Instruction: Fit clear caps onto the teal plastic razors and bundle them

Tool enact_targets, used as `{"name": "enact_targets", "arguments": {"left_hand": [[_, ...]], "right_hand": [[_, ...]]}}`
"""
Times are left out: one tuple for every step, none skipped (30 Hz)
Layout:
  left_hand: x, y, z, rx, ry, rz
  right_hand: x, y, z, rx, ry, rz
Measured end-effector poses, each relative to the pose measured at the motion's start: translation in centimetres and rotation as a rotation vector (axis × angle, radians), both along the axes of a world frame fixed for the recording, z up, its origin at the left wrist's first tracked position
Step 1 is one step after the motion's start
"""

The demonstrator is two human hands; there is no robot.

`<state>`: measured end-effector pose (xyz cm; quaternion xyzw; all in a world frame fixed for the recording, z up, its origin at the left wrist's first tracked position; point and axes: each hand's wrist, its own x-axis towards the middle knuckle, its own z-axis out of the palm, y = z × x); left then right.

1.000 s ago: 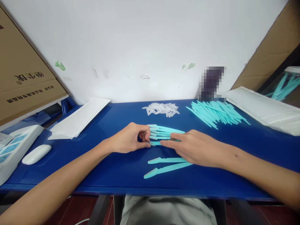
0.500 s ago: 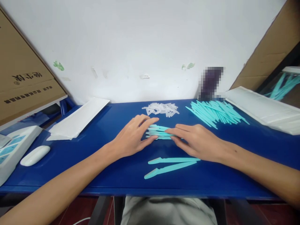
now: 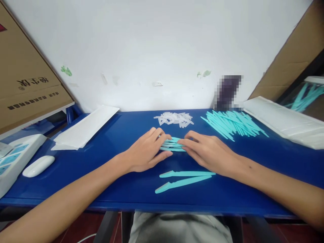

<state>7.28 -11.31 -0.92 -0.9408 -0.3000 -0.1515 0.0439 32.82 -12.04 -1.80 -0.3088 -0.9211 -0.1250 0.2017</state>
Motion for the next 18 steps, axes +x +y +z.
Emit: {"name": "enact_targets", "arguments": {"left_hand": [[-0.4,0.3,0.2,0.014,-0.013,0.019],[-0.8,0.7,0.4,0.031,-0.033,0.052],[-1.2,1.0,0.5,0.051,-0.052,0.091],[-1.6,1.4,0.6,0.068,-0.069,0.133],[-2.0,1.8,0.5,0.076,-0.087,0.179],[-2.3,2.1,0.4,0.068,-0.108,0.227],[-2.5,2.5,0.2,0.045,-0.131,0.276],[-2.7,2.8,0.0,0.012,-0.154,0.323],[-2.9,3.2,-0.2,-0.026,-0.177,0.367],[-3.0,3.5,-0.5,-0.061,-0.205,0.406],[-3.1,3.7,-0.7,-0.089,-0.235,0.433],[-3.1,3.9,-0.9,-0.109,-0.269,0.451],[-3.1,4.1,-1.0,-0.122,-0.305,0.463],[-3.2,4.2,-1.1,-0.136,-0.338,0.47],[-3.2,4.2,-1.1,-0.152,-0.361,0.474],[-3.2,4.2,-1.1,-0.169,-0.374,0.475],[-3.2,4.2,-1.1,-0.184,-0.377,0.476],[-3.1,4.2,-1.1,-0.195,-0.377,0.473]], "right_hand": [[-0.3,0.0,-0.1,-0.01,-0.02,-0.045],[-0.6,-0.1,-0.2,-0.016,-0.042,-0.086],[-0.9,-0.1,-0.3,-0.015,-0.064,-0.117],[-1.2,-0.1,-0.5,-0.012,-0.085,-0.14],[-1.4,0.0,-0.7,-0.006,-0.097,-0.151],[-1.6,0.0,-0.8,-0.001,-0.098,-0.154],[-1.6,0.1,-0.9,-0.001,-0.088,-0.146],[-1.5,0.1,-0.9,-0.009,-0.071,-0.129],[-1.3,0.1,-0.8,-0.024,-0.051,-0.104],[-1.0,0.0,-0.6,-0.046,-0.03,-0.078],[-0.8,-0.1,-0.3,-0.074,-0.012,-0.05],[-0.5,-0.3,0.0,-0.109,0.0,-0.021],[-0.2,-0.6,0.4,-0.151,0.004,0.011],[0.0,-0.9,0.7,-0.195,0.0,0.047],[0.2,-1.2,1.0,-0.242,-0.016,0.091],[0.3,-1.4,1.2,-0.288,-0.04,0.136],[0.4,-1.7,1.3,-0.33,-0.066,0.179],[0.5,-1.9,1.3,-0.369,-0.09,0.215]]}}
